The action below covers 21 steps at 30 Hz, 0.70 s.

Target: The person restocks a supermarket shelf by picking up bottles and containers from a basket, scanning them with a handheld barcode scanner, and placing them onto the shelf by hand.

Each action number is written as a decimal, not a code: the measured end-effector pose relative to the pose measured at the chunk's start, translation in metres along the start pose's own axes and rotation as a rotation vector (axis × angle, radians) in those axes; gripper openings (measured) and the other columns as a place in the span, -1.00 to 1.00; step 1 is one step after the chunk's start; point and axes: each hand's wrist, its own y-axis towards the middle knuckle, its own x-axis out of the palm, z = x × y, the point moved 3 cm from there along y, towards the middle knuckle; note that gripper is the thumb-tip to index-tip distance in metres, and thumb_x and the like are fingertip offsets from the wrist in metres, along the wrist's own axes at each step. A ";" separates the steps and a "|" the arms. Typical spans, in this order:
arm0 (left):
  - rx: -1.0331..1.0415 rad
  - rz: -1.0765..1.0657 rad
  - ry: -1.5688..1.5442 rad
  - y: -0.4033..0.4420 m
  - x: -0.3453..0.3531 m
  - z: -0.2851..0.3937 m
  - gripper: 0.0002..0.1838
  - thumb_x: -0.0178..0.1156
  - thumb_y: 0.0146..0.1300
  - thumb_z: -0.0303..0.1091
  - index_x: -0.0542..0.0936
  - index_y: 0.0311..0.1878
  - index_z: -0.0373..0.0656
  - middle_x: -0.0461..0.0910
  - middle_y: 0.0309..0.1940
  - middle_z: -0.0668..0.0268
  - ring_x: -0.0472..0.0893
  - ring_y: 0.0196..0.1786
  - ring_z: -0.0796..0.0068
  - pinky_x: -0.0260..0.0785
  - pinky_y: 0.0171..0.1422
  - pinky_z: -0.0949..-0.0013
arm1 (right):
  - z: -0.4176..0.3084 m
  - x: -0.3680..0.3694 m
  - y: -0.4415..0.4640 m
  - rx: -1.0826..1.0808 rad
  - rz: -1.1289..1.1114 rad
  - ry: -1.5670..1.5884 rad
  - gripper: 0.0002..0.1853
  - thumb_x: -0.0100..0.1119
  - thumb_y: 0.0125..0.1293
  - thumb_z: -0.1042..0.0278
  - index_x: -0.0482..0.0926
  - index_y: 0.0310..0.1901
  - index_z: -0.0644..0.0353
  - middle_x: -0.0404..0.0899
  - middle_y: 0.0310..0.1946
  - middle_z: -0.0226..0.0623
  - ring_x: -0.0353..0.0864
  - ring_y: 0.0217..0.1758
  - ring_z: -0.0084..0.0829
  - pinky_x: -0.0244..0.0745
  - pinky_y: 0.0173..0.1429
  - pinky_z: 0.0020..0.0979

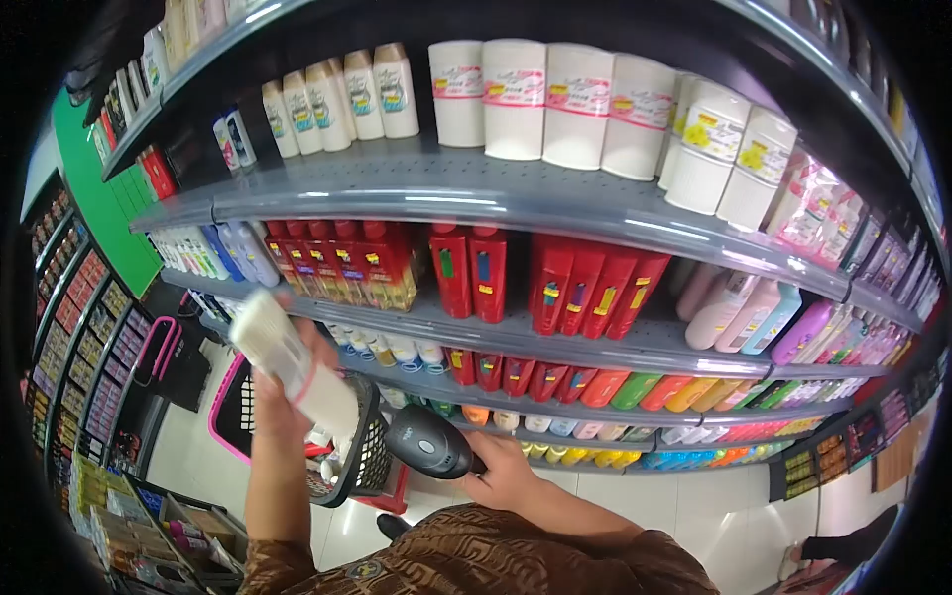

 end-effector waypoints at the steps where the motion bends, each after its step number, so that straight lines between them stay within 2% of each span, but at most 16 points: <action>1: 0.141 0.027 0.067 0.020 0.016 0.012 0.13 0.63 -0.02 0.16 0.22 0.52 -0.05 0.44 -0.05 0.37 0.52 -0.08 0.50 0.43 0.03 0.34 | -0.003 -0.008 -0.003 -0.015 0.001 0.001 -0.47 0.48 0.15 0.16 0.60 0.09 0.29 0.70 -0.32 -0.04 0.74 -0.32 0.01 0.60 -0.22 -0.18; 3: 0.306 0.035 0.196 0.061 0.035 0.030 0.12 0.66 -0.04 -0.02 0.19 0.52 -0.05 0.45 0.12 0.30 0.51 0.12 0.42 0.41 0.29 0.23 | -0.011 -0.023 -0.008 0.053 -0.003 0.020 -0.46 0.50 0.18 0.13 0.60 0.09 0.30 0.71 -0.31 -0.03 0.76 -0.29 0.00 0.61 -0.20 -0.18; 4: 0.379 0.117 0.206 0.080 0.045 0.031 0.04 0.61 0.05 -0.21 0.18 0.52 -0.08 0.45 0.20 0.25 0.53 0.17 0.35 0.40 0.39 0.14 | -0.013 -0.028 -0.011 0.058 0.000 0.024 -0.48 0.50 0.21 0.13 0.61 0.08 0.29 0.71 -0.31 -0.04 0.77 -0.29 -0.03 0.61 -0.18 -0.18; 5: 0.438 0.095 0.208 0.103 0.059 0.035 -0.08 0.52 0.15 -0.38 0.19 0.50 -0.12 0.47 0.22 0.21 0.53 0.21 0.30 0.38 0.45 0.08 | -0.012 -0.030 -0.015 0.048 0.006 0.029 -0.48 0.50 0.21 0.13 0.61 0.08 0.29 0.71 -0.31 -0.04 0.77 -0.29 -0.03 0.61 -0.18 -0.18; 6: 0.437 0.120 0.181 0.123 0.080 0.036 -0.23 0.44 0.24 -0.49 0.25 0.45 -0.13 0.48 0.18 0.22 0.55 0.19 0.33 0.42 0.39 0.12 | -0.010 -0.032 -0.021 0.065 0.014 0.043 -0.49 0.50 0.21 0.12 0.61 0.07 0.29 0.71 -0.32 -0.05 0.77 -0.30 -0.04 0.61 -0.19 -0.18; 7: 0.468 0.061 0.165 0.144 0.098 0.033 -0.33 0.41 0.28 -0.52 0.30 0.38 -0.13 0.50 0.14 0.25 0.57 0.15 0.38 0.44 0.34 0.18 | -0.008 -0.035 -0.026 0.082 0.025 0.054 -0.50 0.50 0.22 0.12 0.62 0.07 0.28 0.71 -0.33 -0.05 0.77 -0.31 -0.05 0.61 -0.20 -0.18; 8: 0.472 0.027 0.171 0.158 0.123 0.030 -0.40 0.40 0.30 -0.53 0.34 0.32 -0.14 0.52 0.09 0.28 0.59 0.11 0.42 0.45 0.30 0.22 | -0.006 -0.038 -0.031 0.118 0.022 0.030 -0.50 0.50 0.22 0.09 0.63 0.06 0.28 0.70 -0.34 -0.05 0.76 -0.32 -0.06 0.60 -0.21 -0.19; 9: 0.455 0.025 0.182 0.173 0.141 0.022 -0.38 0.45 0.27 -0.50 0.33 0.30 -0.16 0.53 0.08 0.24 0.60 0.11 0.41 0.48 0.27 0.23 | -0.006 -0.040 -0.036 0.112 0.043 0.026 -0.50 0.50 0.22 0.09 0.63 0.06 0.28 0.70 -0.34 -0.05 0.76 -0.32 -0.06 0.60 -0.21 -0.19; 11: 0.386 -0.014 0.177 0.193 0.181 0.004 -0.14 0.62 0.07 -0.43 0.25 0.33 -0.23 0.55 0.08 0.17 0.63 0.10 0.38 0.55 0.21 0.27 | -0.002 -0.042 -0.044 0.171 0.019 0.007 -0.53 0.53 0.23 0.17 0.63 0.03 0.34 0.72 -0.30 -0.11 0.74 -0.30 -0.26 0.57 -0.16 -0.29; 15: 0.421 -0.137 0.290 0.225 0.225 -0.048 -0.12 0.61 0.11 -0.36 0.21 0.34 -0.28 0.52 0.13 0.13 0.61 0.14 0.39 0.56 0.23 0.29 | -0.010 -0.050 -0.050 0.218 0.050 -0.011 -0.51 0.51 0.25 0.14 0.63 0.06 0.33 0.71 -0.29 -0.09 0.74 -0.27 -0.21 0.57 -0.16 -0.27; 17: 0.285 -0.145 0.357 0.232 0.235 -0.070 -0.15 0.59 0.15 -0.35 0.20 0.34 -0.30 0.52 0.13 0.12 0.62 0.14 0.38 0.57 0.22 0.29 | -0.018 -0.054 -0.053 0.241 0.075 -0.047 -0.51 0.50 0.25 0.15 0.62 0.06 0.33 0.71 -0.29 -0.08 0.74 -0.29 -0.19 0.57 -0.16 -0.26; 19: 0.294 -0.187 0.348 0.244 0.235 -0.077 -0.16 0.56 0.19 -0.34 0.19 0.35 -0.31 0.54 0.13 0.09 0.63 0.18 0.36 0.57 0.22 0.29 | -0.021 -0.056 -0.054 0.264 0.128 -0.023 -0.52 0.51 0.25 0.15 0.62 0.04 0.32 0.70 -0.30 -0.07 0.73 -0.31 -0.18 0.57 -0.17 -0.25; 21: 0.129 -0.239 0.361 0.241 0.234 -0.071 -0.17 0.52 0.23 -0.34 0.16 0.38 -0.32 0.56 0.12 0.05 0.62 0.23 0.33 0.57 0.24 0.30 | -0.018 -0.056 -0.058 0.291 0.122 -0.028 -0.53 0.51 0.25 0.15 0.62 0.03 0.32 0.69 -0.31 -0.07 0.73 -0.31 -0.18 0.57 -0.17 -0.25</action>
